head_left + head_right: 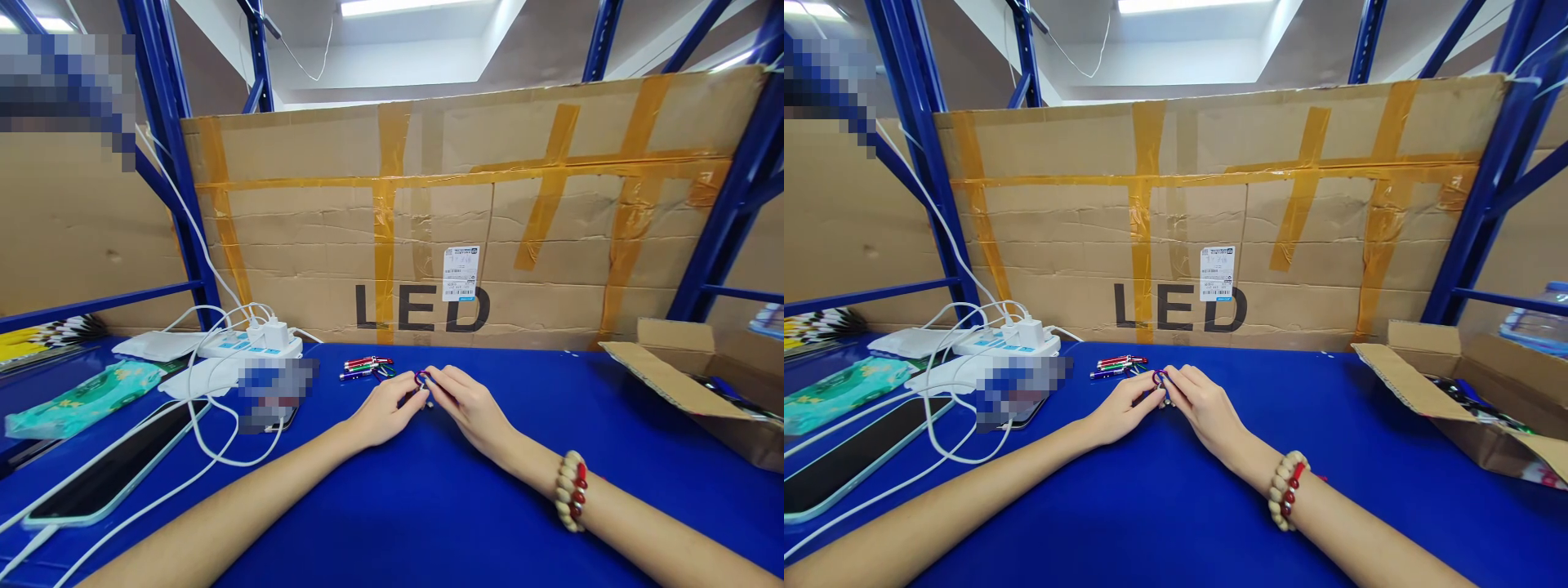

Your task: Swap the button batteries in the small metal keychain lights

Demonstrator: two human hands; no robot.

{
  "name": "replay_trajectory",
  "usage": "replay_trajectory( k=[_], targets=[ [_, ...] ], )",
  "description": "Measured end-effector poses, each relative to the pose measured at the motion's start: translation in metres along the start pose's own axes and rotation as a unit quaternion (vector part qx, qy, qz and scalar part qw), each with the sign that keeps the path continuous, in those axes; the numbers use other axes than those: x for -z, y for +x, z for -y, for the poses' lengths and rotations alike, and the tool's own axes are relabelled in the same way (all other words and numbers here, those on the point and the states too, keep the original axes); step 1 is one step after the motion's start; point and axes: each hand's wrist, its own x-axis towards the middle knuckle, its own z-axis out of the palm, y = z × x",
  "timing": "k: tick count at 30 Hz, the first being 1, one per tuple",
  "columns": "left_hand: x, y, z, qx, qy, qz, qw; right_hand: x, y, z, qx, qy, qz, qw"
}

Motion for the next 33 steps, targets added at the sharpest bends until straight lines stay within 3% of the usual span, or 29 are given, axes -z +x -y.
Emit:
replay_trajectory(
  k=[10, 18, 23, 28, 33],
  targets=[
    [0.000, -0.001, 0.003, -0.004, 0.012, -0.068, 0.998, 0.002, 0.003, 0.004, -0.025, 0.005, -0.025, 0.999],
    [0.001, -0.002, -0.001, -0.011, 0.013, -0.028, 0.999, 0.001, 0.002, 0.003, -0.034, 0.016, -0.020, 0.999],
    [0.001, -0.001, -0.002, 0.022, 0.041, -0.030, 0.998, 0.002, 0.003, -0.004, -0.081, 0.013, -0.012, 0.997],
    [0.002, 0.000, -0.002, 0.034, 0.050, -0.040, 0.997, 0.002, 0.001, -0.012, -0.113, -0.062, 0.047, 0.991],
    [0.002, 0.000, 0.001, 0.078, 0.075, -0.062, 0.992, 0.001, -0.001, -0.013, -0.146, -0.215, 0.129, 0.957]
  ],
)
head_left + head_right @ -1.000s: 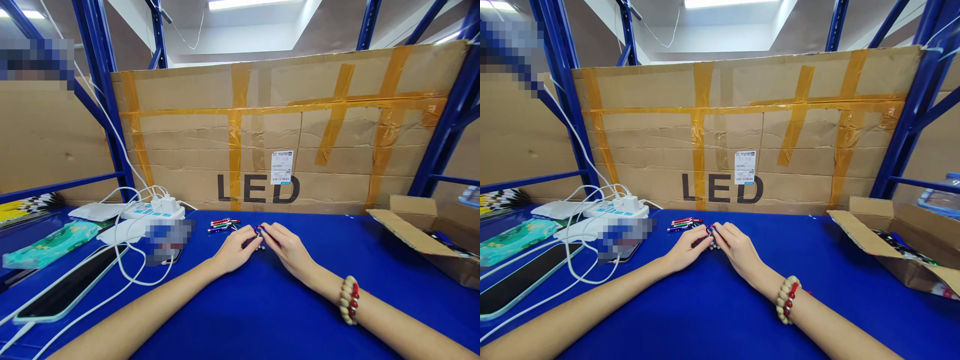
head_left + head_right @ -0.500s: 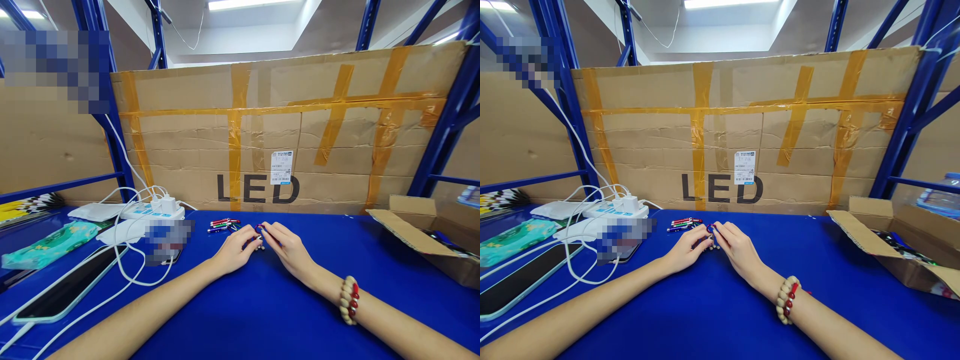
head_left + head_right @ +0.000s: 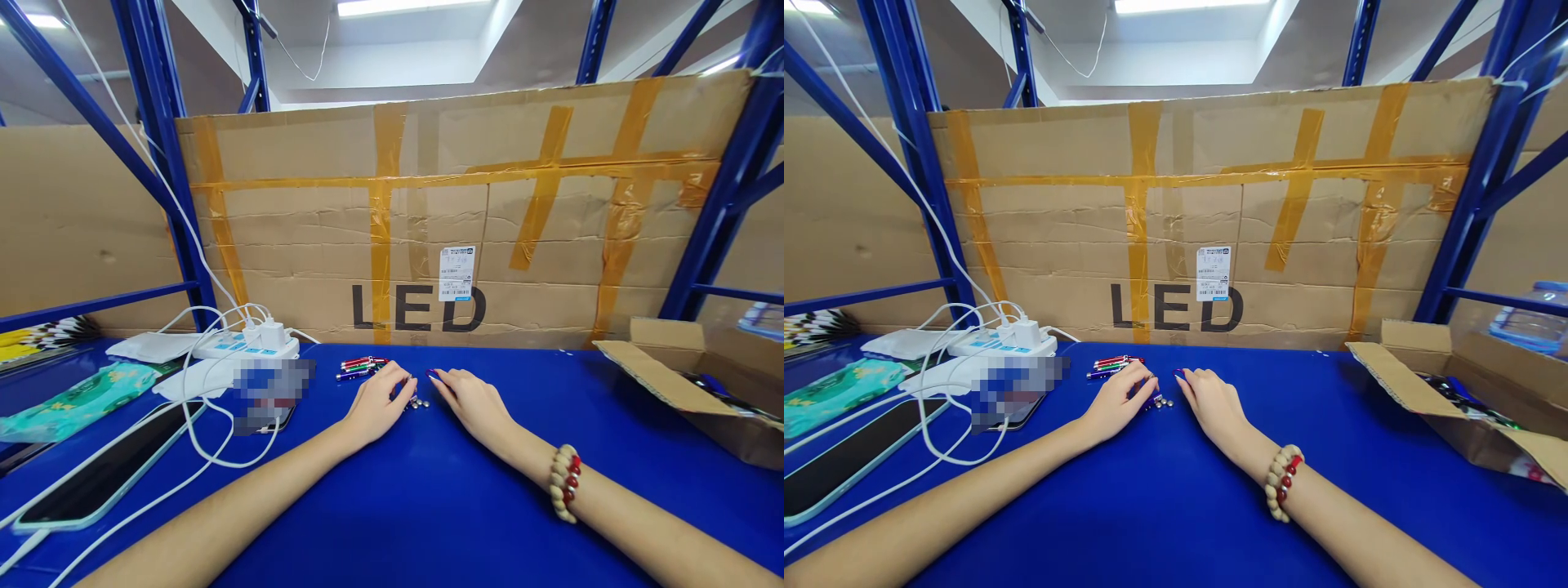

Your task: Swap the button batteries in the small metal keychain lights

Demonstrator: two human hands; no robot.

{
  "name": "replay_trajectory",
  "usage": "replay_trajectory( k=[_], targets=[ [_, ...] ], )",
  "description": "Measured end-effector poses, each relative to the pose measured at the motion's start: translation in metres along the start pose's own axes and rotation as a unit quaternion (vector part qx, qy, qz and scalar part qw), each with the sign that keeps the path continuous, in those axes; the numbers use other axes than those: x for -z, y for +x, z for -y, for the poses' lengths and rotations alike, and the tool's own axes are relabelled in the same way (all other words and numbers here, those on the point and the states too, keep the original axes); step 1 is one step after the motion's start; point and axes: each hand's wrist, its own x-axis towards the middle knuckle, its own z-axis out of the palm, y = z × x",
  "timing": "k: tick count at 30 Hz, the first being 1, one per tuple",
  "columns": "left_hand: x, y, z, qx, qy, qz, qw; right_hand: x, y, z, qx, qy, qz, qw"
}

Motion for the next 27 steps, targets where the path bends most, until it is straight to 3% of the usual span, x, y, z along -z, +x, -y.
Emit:
replay_trajectory(
  k=[3, 8, 12, 16, 27],
  targets=[
    [-0.001, 0.000, 0.002, 0.017, 0.015, -0.002, 1.000, -0.001, -0.001, -0.001, -0.001, -0.050, 0.019, 0.999],
    [-0.002, 0.001, 0.005, 0.013, 0.028, 0.001, 1.000, 0.001, -0.001, -0.002, 0.011, -0.042, 0.009, 0.999],
    [-0.003, 0.001, 0.007, 0.004, 0.030, 0.010, 0.999, 0.010, -0.002, 0.005, 0.078, 0.084, -0.054, 0.992],
    [-0.002, 0.001, 0.009, -0.031, 0.005, 0.019, 0.999, 0.014, -0.004, 0.011, 0.141, 0.180, -0.052, 0.972],
    [-0.001, 0.003, 0.008, -0.090, -0.084, 0.068, 0.990, 0.012, -0.002, 0.010, 0.104, 0.323, -0.068, 0.938]
  ],
)
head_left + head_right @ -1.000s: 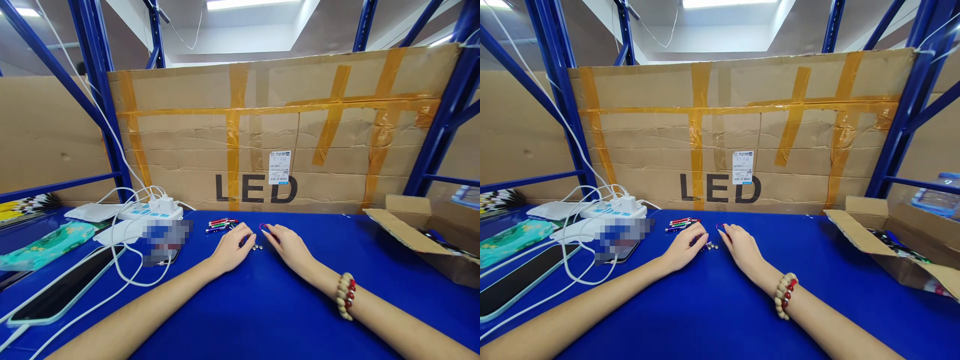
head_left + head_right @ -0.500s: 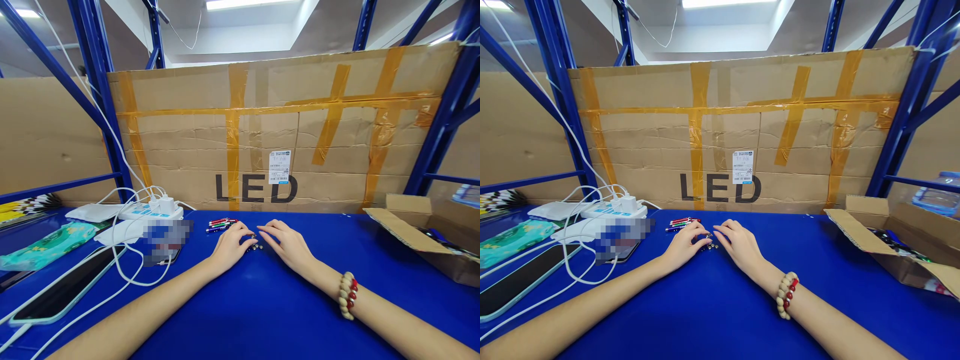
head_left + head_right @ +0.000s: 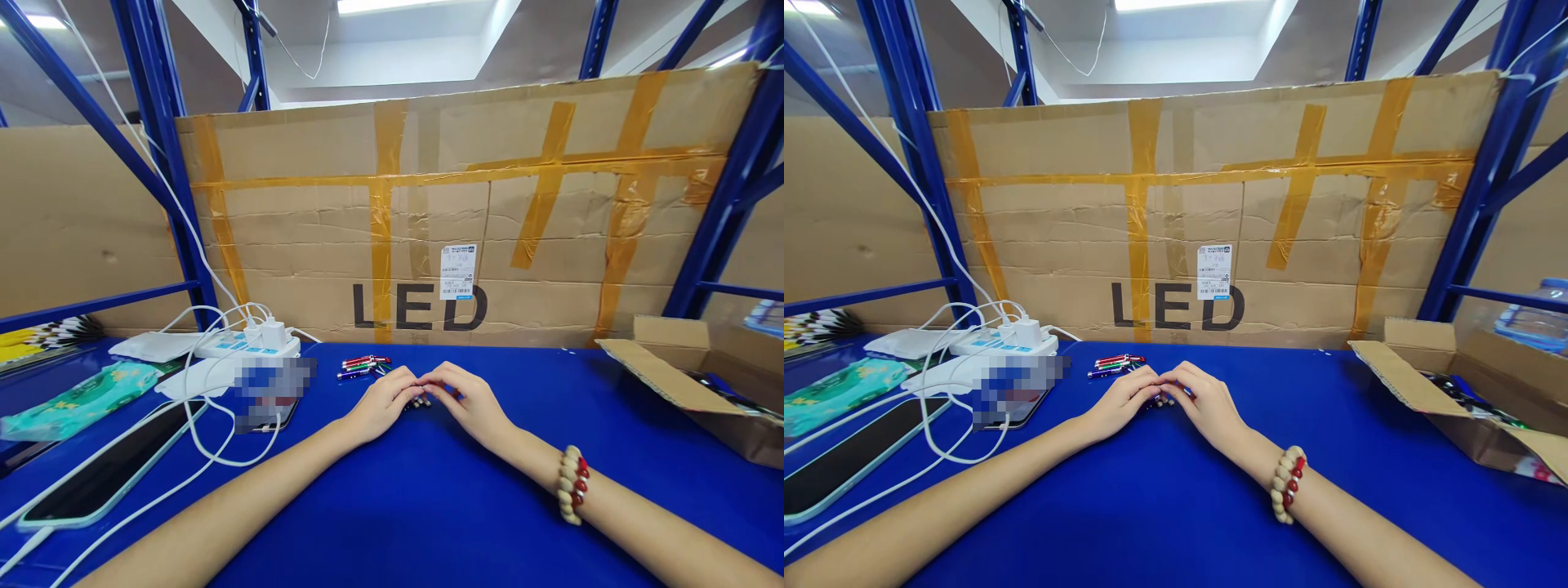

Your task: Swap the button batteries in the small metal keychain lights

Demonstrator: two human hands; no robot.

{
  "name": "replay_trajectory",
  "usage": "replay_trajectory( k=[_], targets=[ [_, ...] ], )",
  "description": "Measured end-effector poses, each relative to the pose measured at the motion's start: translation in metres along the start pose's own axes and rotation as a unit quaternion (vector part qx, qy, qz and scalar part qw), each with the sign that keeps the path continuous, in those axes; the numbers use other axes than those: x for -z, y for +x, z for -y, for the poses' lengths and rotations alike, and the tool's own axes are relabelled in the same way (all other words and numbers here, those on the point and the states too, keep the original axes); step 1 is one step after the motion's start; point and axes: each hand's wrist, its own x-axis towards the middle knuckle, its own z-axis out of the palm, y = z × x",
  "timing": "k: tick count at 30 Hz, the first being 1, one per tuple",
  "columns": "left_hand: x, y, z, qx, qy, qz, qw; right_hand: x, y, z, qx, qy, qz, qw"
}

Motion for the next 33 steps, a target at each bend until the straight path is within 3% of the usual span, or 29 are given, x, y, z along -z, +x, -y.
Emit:
replay_trajectory(
  k=[7, 14, 19, 25, 29, 33],
  targets=[
    [0.001, 0.000, -0.001, 0.008, -0.012, 0.006, 1.000, 0.000, 0.002, -0.001, -0.106, 0.030, -0.017, 0.994],
    [-0.001, 0.000, 0.002, 0.014, 0.025, 0.012, 1.000, -0.003, 0.001, -0.001, -0.121, 0.036, 0.013, 0.992],
    [-0.003, 0.000, -0.001, 0.069, 0.103, -0.013, 0.992, 0.000, 0.000, -0.005, -0.119, -0.096, 0.042, 0.987],
    [-0.004, -0.003, 0.002, 0.156, 0.201, -0.072, 0.964, 0.004, -0.001, -0.009, -0.099, -0.271, 0.104, 0.952],
    [-0.004, -0.003, 0.003, 0.185, 0.238, -0.056, 0.952, 0.004, -0.001, -0.011, -0.105, -0.294, 0.100, 0.945],
    [-0.002, -0.004, 0.004, 0.196, 0.261, -0.074, 0.942, 0.004, -0.002, -0.012, -0.106, -0.303, 0.093, 0.943]
  ],
)
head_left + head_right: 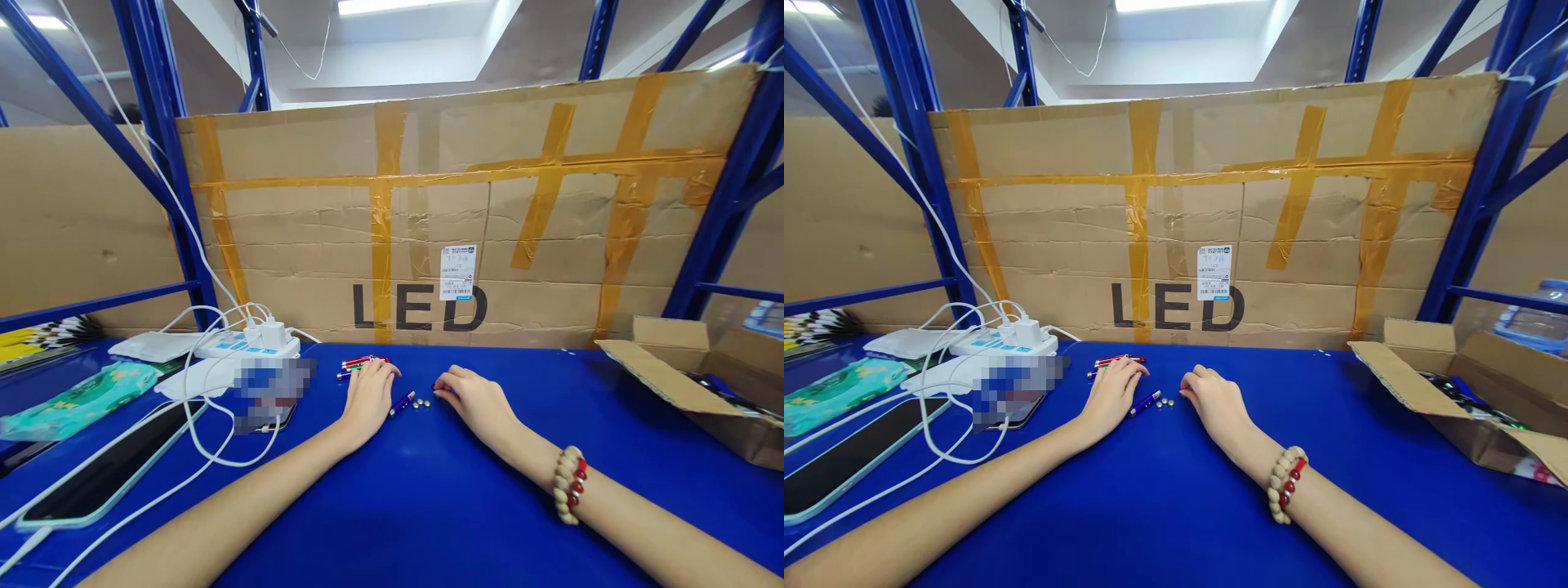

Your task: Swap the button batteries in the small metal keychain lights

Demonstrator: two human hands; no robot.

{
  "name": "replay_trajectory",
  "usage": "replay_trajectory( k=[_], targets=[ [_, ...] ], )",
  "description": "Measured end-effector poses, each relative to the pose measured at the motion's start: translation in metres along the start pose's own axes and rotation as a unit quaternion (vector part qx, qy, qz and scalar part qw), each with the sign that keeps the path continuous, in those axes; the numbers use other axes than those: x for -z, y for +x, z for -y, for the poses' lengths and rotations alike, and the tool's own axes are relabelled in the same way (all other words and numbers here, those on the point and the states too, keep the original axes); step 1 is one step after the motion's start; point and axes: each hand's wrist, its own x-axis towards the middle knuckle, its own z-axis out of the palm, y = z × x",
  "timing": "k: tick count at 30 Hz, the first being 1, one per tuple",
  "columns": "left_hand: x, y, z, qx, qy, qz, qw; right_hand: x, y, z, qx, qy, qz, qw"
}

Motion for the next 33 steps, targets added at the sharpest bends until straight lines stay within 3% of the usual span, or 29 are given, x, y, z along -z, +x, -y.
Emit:
replay_trajectory(
  k=[9, 20, 33],
  targets=[
    [0.003, 0.001, 0.011, 0.039, 0.212, 0.001, 0.977, 0.004, -0.002, 0.006, -0.004, 0.028, -0.029, 0.999],
    [-0.004, 0.001, 0.017, 0.034, 0.225, -0.031, 0.973, 0.008, -0.002, 0.012, -0.024, 0.064, -0.036, 0.997],
    [-0.004, 0.002, 0.017, 0.025, 0.217, -0.011, 0.976, 0.007, -0.001, 0.012, -0.021, 0.077, -0.040, 0.996]
  ],
)
